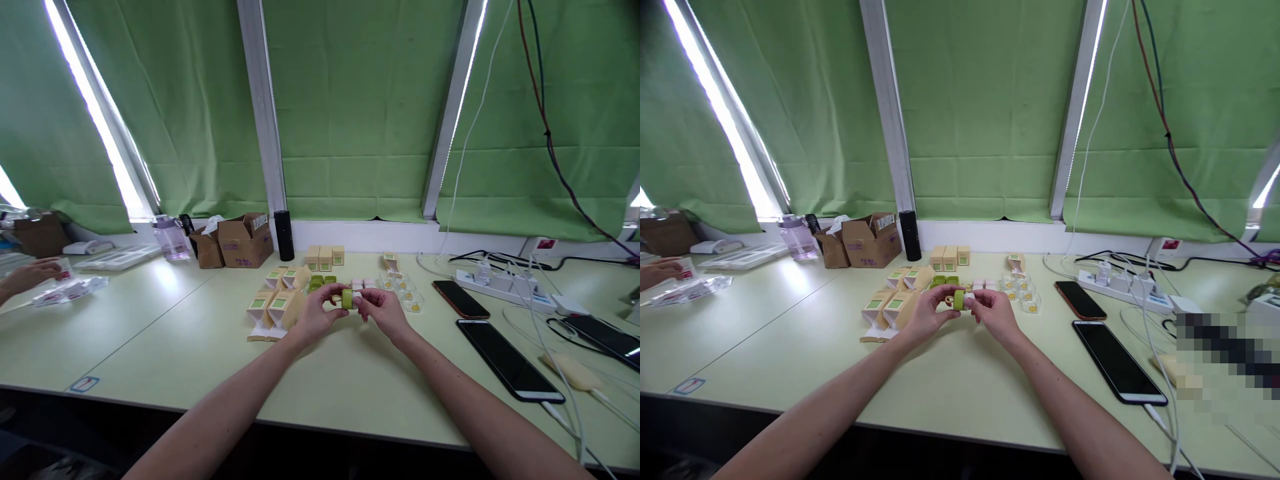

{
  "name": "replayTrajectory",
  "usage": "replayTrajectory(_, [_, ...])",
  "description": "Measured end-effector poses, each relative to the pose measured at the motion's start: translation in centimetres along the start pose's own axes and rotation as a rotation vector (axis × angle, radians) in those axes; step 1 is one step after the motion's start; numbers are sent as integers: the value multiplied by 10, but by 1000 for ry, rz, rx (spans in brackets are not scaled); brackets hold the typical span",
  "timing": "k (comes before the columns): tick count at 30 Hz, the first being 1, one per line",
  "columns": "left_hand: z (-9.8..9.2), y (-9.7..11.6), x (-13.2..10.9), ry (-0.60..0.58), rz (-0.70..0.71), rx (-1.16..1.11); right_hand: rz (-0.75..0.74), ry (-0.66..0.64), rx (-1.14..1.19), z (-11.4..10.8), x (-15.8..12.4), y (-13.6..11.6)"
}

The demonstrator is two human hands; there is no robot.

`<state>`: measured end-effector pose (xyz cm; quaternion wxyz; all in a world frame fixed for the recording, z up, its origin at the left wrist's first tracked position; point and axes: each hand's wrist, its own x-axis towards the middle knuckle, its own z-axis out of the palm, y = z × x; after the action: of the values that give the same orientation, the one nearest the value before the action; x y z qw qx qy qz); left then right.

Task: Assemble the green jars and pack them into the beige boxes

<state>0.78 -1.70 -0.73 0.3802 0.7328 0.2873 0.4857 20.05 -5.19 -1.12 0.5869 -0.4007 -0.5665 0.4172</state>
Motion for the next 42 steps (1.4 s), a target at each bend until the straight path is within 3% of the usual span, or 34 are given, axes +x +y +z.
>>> replayTrajectory(15, [4, -5, -3, 32, 6, 63, -11, 50, -3, 9, -4, 0])
replayTrajectory(22, [7, -3, 1, -27, -83, -262, -74, 33, -117, 6, -8, 1])
replayTrajectory(26, [5, 3, 0, -77, -195, -484, -208, 72, -323, 1, -11, -1])
replayTrajectory(29, [3, 7, -1, -130, -275, -660, -431, 106, -500, -2, -14, -4])
replayTrajectory(33, [3, 8, -4, -202, -326, -778, -679, 33, -717, -2, -17, -4])
replayTrajectory(37, [4, 9, -5, -256, -318, -781, -745, 12, -768, 0, -16, 2])
replayTrajectory(42, [7, 8, -6, -242, -255, -679, -767, 39, -849, 0, -13, 9])
